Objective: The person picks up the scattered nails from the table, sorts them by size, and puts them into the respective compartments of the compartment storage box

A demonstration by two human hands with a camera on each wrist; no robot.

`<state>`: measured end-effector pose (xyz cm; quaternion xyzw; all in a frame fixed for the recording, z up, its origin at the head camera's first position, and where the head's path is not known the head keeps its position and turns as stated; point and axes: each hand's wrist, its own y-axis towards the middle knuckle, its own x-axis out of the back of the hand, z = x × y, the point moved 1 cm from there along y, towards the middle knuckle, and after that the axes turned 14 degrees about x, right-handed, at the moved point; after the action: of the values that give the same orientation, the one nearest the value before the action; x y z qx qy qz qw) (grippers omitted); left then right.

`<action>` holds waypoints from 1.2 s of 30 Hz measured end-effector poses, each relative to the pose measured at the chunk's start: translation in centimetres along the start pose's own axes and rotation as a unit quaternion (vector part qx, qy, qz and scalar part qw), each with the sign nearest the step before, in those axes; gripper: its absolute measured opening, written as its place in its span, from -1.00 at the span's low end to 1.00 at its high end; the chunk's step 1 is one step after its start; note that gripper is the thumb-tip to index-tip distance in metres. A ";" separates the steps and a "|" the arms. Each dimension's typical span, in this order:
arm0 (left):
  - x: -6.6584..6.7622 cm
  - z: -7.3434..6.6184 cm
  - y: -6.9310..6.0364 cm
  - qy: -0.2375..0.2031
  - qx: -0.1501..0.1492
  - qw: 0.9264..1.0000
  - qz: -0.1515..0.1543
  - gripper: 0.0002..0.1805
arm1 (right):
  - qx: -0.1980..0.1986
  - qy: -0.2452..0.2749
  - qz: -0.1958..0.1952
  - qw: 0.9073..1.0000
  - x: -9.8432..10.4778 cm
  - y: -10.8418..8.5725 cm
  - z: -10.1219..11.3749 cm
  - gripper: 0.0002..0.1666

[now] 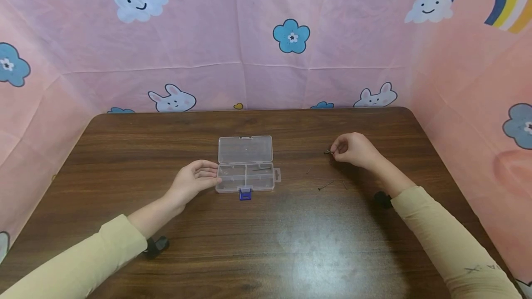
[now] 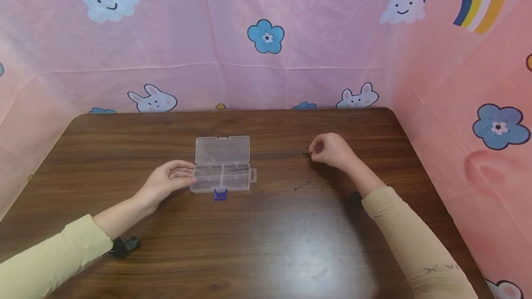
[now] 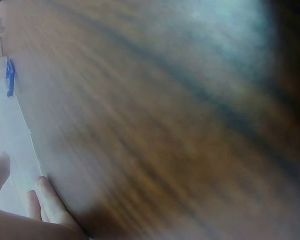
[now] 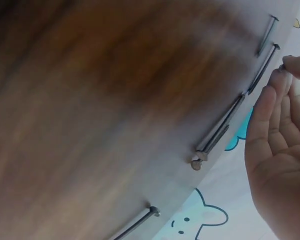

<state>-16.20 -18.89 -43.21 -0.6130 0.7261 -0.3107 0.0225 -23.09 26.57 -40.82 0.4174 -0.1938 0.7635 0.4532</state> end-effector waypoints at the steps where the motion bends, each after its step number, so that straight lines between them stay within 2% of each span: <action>1: 0.0 0.0 0.0 0.002 0.000 1.000 0.000 -0.44 | 0.000 0.003 -0.001 1.000 0.1 0.0 0.0 -0.93; 8: 0.0 -0.1 -0.2 -0.002 -0.006 1.000 0.006 -0.44 | 0.008 0.023 -0.019 1.000 0.3 0.6 0.5 -0.89; 13: -0.1 -0.1 -0.3 -0.005 -0.010 1.000 0.006 -0.43 | 0.009 0.033 -0.015 0.999 0.1 1.2 1.1 -0.85; 27: -0.3 -0.2 -0.2 -0.016 -0.010 1.000 0.006 -0.44 | 0.036 0.083 -0.006 0.996 -1.9 3.7 3.6 -0.84; 36: -0.3 0.0 -0.4 -0.010 -0.006 1.000 0.004 -0.44 | 0.088 0.113 0.016 0.990 -3.8 5.3 6.1 -0.84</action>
<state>-15.80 -18.64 -43.09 -0.6132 0.7300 -0.3004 0.0271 -23.85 17.75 -39.99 0.3636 -0.0804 0.8270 0.4212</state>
